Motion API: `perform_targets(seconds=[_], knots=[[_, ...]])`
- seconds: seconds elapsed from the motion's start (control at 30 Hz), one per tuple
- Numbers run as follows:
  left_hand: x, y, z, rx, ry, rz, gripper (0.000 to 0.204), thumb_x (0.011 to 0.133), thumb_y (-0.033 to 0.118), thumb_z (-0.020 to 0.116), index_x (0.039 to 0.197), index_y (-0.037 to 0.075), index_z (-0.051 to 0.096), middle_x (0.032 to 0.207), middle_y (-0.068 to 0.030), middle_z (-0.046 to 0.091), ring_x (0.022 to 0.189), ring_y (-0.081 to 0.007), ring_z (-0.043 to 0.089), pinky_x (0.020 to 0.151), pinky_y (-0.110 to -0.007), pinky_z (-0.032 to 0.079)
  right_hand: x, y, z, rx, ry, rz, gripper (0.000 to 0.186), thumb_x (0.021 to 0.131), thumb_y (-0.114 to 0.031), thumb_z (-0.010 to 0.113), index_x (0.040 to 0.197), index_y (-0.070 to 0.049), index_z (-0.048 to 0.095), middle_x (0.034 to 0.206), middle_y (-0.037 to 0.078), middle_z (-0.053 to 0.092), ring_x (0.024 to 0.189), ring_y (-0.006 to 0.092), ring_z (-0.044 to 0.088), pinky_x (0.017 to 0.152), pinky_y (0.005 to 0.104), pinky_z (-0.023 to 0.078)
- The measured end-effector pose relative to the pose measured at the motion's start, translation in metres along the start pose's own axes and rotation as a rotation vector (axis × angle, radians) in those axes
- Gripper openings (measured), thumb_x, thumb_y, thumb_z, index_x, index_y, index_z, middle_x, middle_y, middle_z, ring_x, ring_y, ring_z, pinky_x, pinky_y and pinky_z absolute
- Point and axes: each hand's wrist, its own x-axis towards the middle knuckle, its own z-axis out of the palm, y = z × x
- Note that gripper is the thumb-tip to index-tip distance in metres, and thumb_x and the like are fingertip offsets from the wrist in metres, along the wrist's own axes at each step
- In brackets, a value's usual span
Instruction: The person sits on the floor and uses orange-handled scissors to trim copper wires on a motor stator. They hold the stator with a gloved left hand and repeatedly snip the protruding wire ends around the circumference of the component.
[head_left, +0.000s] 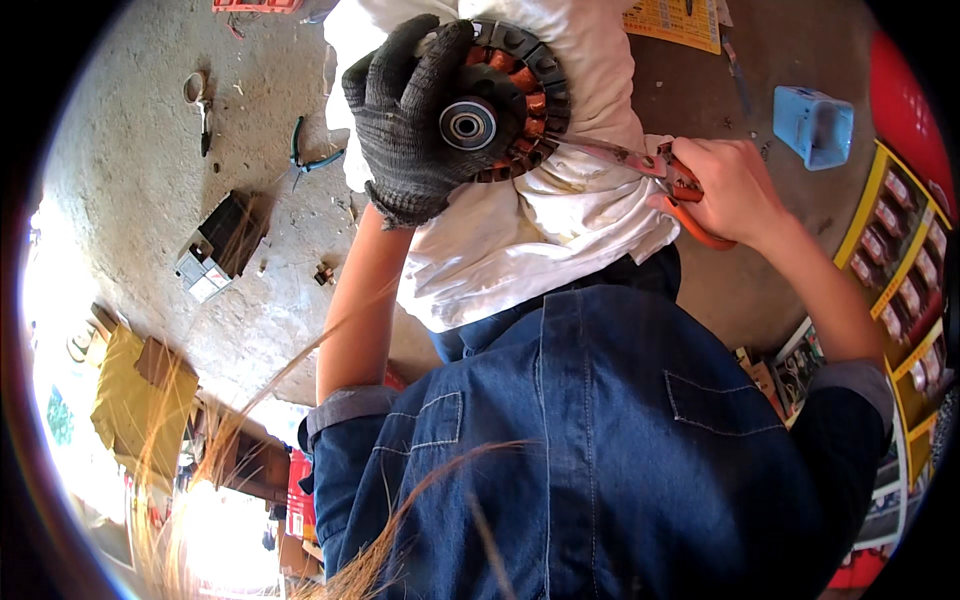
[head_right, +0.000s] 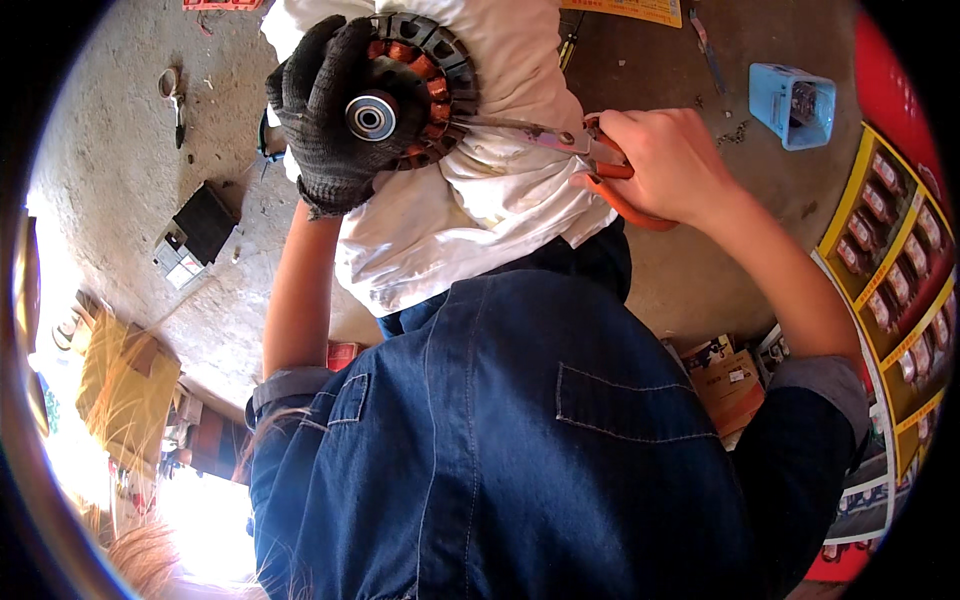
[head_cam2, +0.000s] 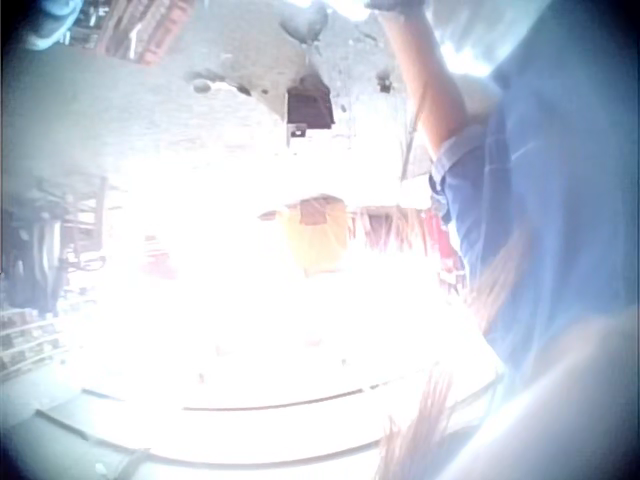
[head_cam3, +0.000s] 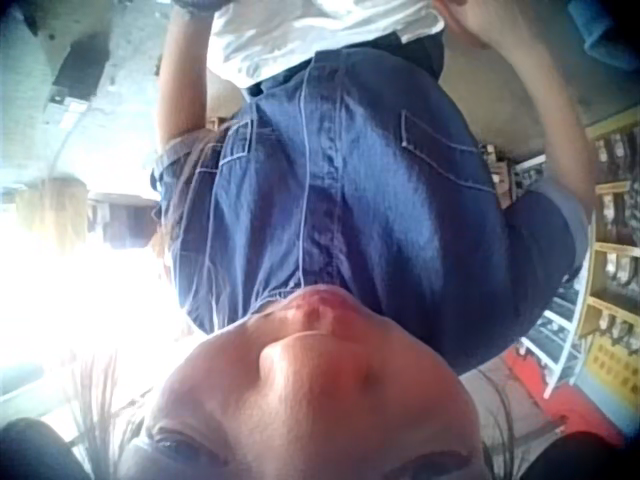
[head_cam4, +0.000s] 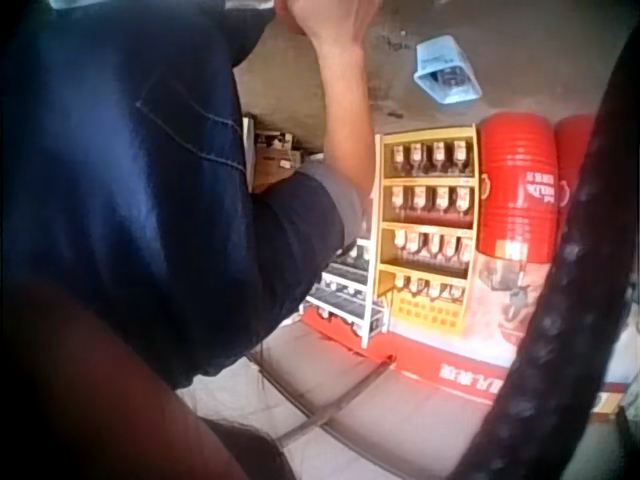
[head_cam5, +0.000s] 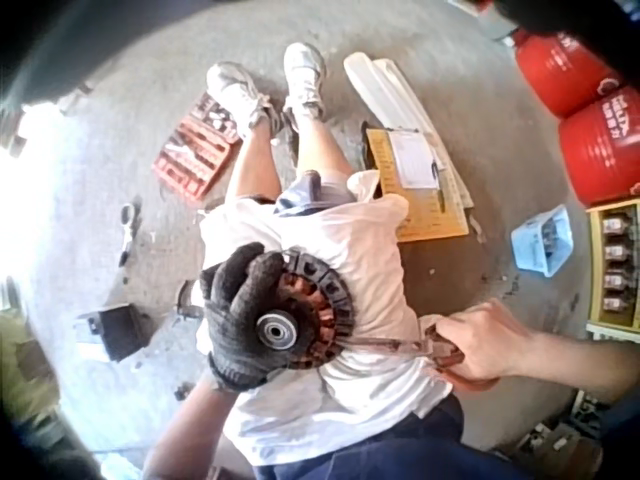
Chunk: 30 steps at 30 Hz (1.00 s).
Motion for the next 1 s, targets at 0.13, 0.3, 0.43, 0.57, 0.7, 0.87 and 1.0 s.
perform_targets(seconds=[0.13,0.3,0.43,0.57,0.7,0.87,1.0], knots=[[0.004,-0.006,-0.008,-0.032,-0.047,0.002,0.074,0.061,0.038,0.083,0.124,0.006,0.062,0.120,-0.0220,0.061,0.101,-0.0401,0.058,0.088,-0.050,0.044,0.002,-0.014,-0.004,-0.015,-0.007,0.030,0.049,0.081,-0.048,0.077,0.080,-0.004,0.055,0.068,0.014,0.063,0.066,0.0385,0.064,0.057,0.0441,0.049],[-0.002,-0.006,-0.008,-0.055,-0.046,-0.028,0.080,0.060,0.037,0.084,0.130,0.008,0.059,0.125,-0.0203,0.058,0.106,-0.0398,0.056,0.091,-0.050,0.042,0.004,-0.028,-0.014,-0.029,-0.081,0.086,0.048,0.083,-0.047,0.076,0.074,-0.004,0.055,0.063,0.014,0.061,0.063,0.0388,0.063,0.055,0.0435,0.049],[-0.004,-0.009,-0.007,-0.077,-0.043,-0.033,0.081,0.060,0.038,0.084,0.132,0.009,0.058,0.126,-0.0195,0.057,0.107,-0.0398,0.055,0.092,-0.050,0.042,0.005,-0.030,-0.015,-0.066,-0.097,0.084,0.048,0.084,-0.045,0.075,0.070,-0.004,0.054,0.060,0.014,0.060,0.062,0.0383,0.063,0.055,0.0434,0.049],[-0.004,-0.011,-0.009,-0.096,-0.064,-0.023,0.083,0.059,0.041,0.083,0.132,0.009,0.059,0.128,-0.0194,0.057,0.107,-0.0394,0.055,0.093,-0.050,0.041,0.011,-0.009,0.003,-0.118,0.008,-0.018,0.047,0.085,-0.043,0.075,0.069,-0.004,0.054,0.060,0.013,0.060,0.061,0.0368,0.063,0.054,0.0429,0.049],[-0.003,-0.012,-0.009,-0.048,-0.087,-0.017,0.085,0.058,0.044,0.084,0.132,0.010,0.059,0.128,-0.0195,0.057,0.107,-0.0391,0.055,0.093,-0.050,0.041,0.014,0.009,0.020,-0.110,0.077,-0.094,0.046,0.084,-0.042,0.075,0.069,-0.005,0.053,0.061,0.013,0.060,0.060,0.0358,0.062,0.054,0.0428,0.049],[-0.002,-0.011,-0.008,0.009,-0.092,0.001,0.087,0.057,0.046,0.085,0.132,0.010,0.060,0.128,-0.0201,0.057,0.106,-0.0395,0.055,0.092,-0.050,0.042,0.021,0.030,0.034,-0.087,0.117,-0.191,0.038,0.078,-0.035,0.078,0.077,-0.004,0.056,0.066,0.012,0.062,0.063,0.0343,0.063,0.056,0.0429,0.050],[0.001,-0.027,0.003,-0.155,-0.042,0.007,0.069,0.065,0.037,0.085,0.125,0.010,0.065,0.124,-0.0141,0.063,0.112,-0.0324,0.059,0.095,-0.044,0.042,0.063,0.069,0.044,-0.127,0.207,-0.493,0.034,0.066,-0.023,0.079,0.085,-0.004,0.058,0.075,0.012,0.064,0.070,0.0325,0.065,0.060,0.0425,0.052]])
